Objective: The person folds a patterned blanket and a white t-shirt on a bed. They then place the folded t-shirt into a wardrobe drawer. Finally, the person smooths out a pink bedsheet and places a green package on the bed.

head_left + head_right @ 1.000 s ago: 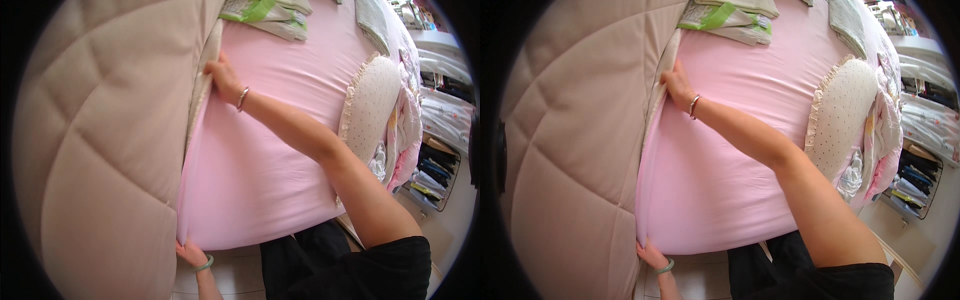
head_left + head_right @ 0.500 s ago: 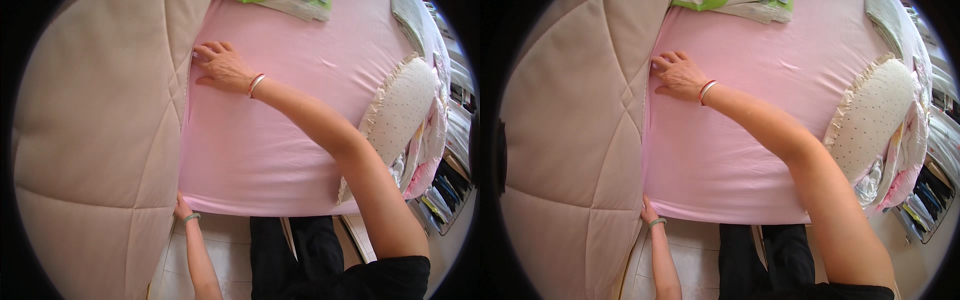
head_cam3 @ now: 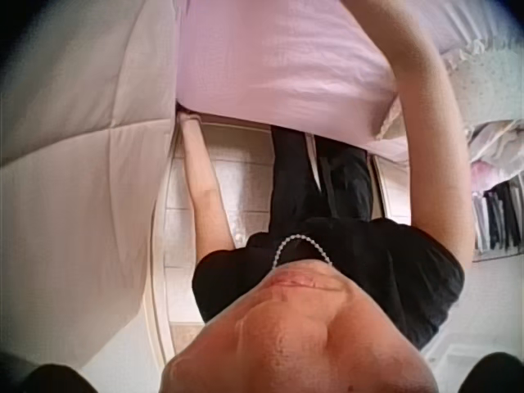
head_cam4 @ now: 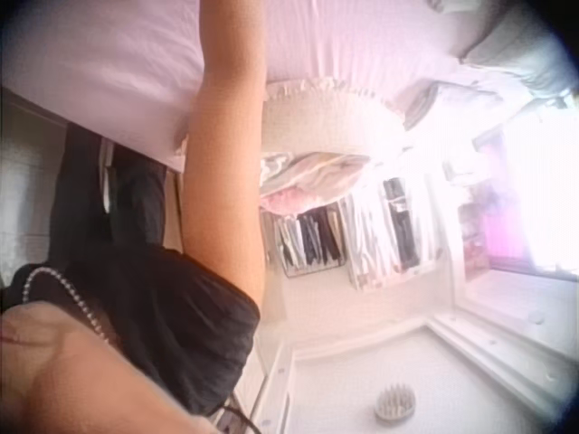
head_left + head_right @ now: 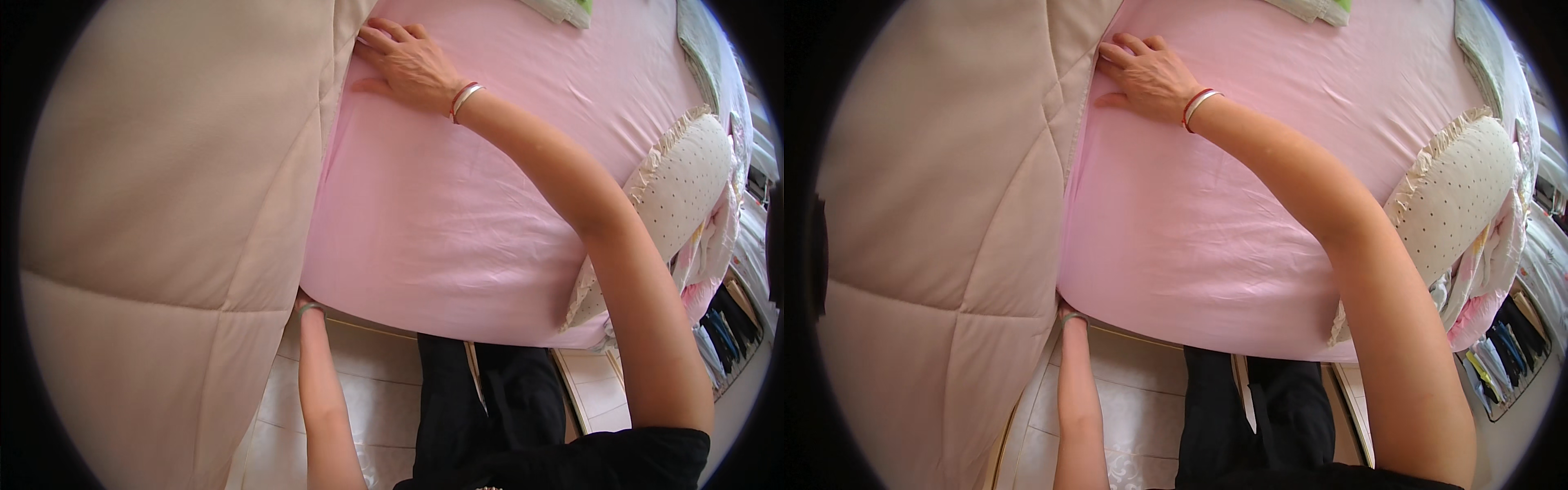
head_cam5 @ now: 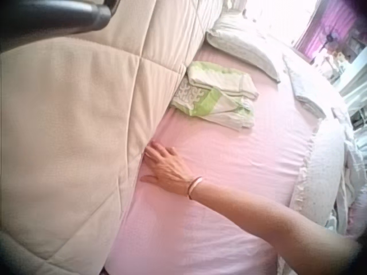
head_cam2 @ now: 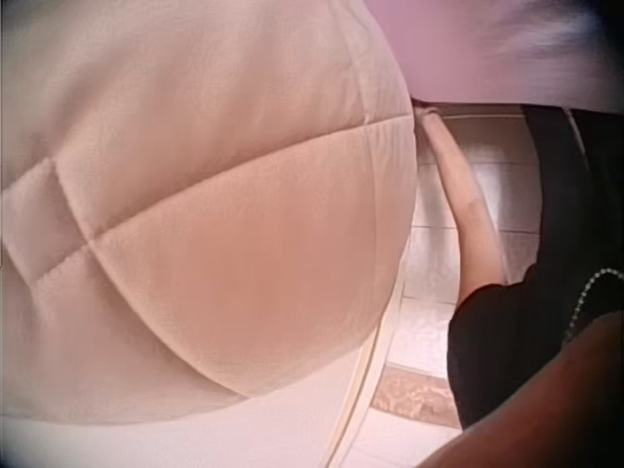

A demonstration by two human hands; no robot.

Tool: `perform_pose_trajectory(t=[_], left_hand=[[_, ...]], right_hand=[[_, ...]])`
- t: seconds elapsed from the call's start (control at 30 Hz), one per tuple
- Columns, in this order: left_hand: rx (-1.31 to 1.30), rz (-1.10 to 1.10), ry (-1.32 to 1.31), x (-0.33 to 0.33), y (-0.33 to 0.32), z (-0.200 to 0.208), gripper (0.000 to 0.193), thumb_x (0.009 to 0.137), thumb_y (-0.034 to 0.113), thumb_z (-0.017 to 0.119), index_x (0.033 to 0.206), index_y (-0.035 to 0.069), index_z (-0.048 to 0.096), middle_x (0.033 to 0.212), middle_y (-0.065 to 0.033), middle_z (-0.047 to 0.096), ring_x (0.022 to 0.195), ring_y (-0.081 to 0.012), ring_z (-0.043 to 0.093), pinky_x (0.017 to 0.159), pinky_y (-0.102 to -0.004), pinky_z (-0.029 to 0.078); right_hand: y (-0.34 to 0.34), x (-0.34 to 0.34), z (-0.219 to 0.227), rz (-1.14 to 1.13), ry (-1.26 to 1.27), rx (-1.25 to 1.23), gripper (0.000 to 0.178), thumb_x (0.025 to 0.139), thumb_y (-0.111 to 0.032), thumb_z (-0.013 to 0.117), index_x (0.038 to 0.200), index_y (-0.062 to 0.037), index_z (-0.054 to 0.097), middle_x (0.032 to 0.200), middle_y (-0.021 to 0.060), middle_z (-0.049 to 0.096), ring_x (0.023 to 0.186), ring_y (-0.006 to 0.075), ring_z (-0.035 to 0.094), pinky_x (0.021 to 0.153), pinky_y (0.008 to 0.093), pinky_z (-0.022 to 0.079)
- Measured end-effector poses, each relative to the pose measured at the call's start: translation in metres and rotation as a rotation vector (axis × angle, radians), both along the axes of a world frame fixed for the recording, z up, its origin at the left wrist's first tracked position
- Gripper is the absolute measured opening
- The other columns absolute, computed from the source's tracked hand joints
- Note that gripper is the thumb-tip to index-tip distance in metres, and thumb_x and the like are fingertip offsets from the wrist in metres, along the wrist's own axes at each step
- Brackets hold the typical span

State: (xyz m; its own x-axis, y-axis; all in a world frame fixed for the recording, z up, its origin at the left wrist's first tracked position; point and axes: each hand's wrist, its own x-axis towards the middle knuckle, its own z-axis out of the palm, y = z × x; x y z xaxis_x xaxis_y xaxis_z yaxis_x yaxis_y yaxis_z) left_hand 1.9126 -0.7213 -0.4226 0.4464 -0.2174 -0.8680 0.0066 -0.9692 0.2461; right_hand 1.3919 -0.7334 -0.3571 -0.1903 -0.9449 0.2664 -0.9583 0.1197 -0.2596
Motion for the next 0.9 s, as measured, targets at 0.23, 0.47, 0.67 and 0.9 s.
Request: perform_pose_trajectory(t=[0.23, 0.47, 0.67, 0.9], left_hand=[[-0.033, 0.035, 0.319, -0.016, 0.004, -0.009, 0.034, 0.093, 0.027, 0.055, 0.121, 0.009, 0.055, 0.111, -0.0034, 0.06, 0.104, -0.0187, 0.053, 0.085, -0.0309, 0.043], [-0.679, -1.245, -0.052, -0.122, 0.096, 0.147, 0.029, 0.095, 0.01, 0.047, 0.122, 0.002, 0.057, 0.134, -0.015, 0.049, 0.125, -0.0269, 0.046, 0.105, -0.041, 0.035], [-1.231, -1.845, -0.358, -0.314, -0.014, 0.092, 0.063, 0.095, 0.029, 0.05, 0.145, -0.002, 0.025, 0.149, -0.0222, 0.028, 0.138, -0.0382, 0.025, 0.113, -0.0462, 0.02], [-1.118, -1.784, -0.481, -0.341, -0.02, 0.072, 0.071, 0.092, 0.037, 0.054, 0.144, -0.003, 0.027, 0.146, -0.0232, 0.033, 0.134, -0.0382, 0.032, 0.11, -0.0456, 0.026]], right_hand=[[-0.023, 0.014, 0.004, -0.11, 0.084, 0.028, 0.038, 0.092, -0.043, 0.05, 0.111, -0.0127, 0.064, 0.116, -0.003, 0.052, 0.11, 0.0183, 0.045, 0.087, 0.0389, 0.036], [-0.002, 0.003, 0.0, -0.148, 0.008, 0.085, 0.037, 0.09, -0.039, 0.055, 0.113, -0.0114, 0.063, 0.12, -0.0021, 0.051, 0.114, 0.0185, 0.043, 0.092, 0.0371, 0.034], [-0.003, 0.01, -0.003, -0.033, 0.061, -0.091, 0.048, 0.09, -0.04, 0.053, 0.127, -0.0094, 0.055, 0.138, 0.0004, 0.044, 0.128, 0.0214, 0.036, 0.098, 0.0353, 0.033], [0.002, -0.014, -0.003, 0.049, 0.089, 0.079, 0.049, 0.09, -0.04, 0.053, 0.129, -0.0102, 0.054, 0.137, 0.0011, 0.047, 0.126, 0.019, 0.039, 0.095, 0.0343, 0.036]])
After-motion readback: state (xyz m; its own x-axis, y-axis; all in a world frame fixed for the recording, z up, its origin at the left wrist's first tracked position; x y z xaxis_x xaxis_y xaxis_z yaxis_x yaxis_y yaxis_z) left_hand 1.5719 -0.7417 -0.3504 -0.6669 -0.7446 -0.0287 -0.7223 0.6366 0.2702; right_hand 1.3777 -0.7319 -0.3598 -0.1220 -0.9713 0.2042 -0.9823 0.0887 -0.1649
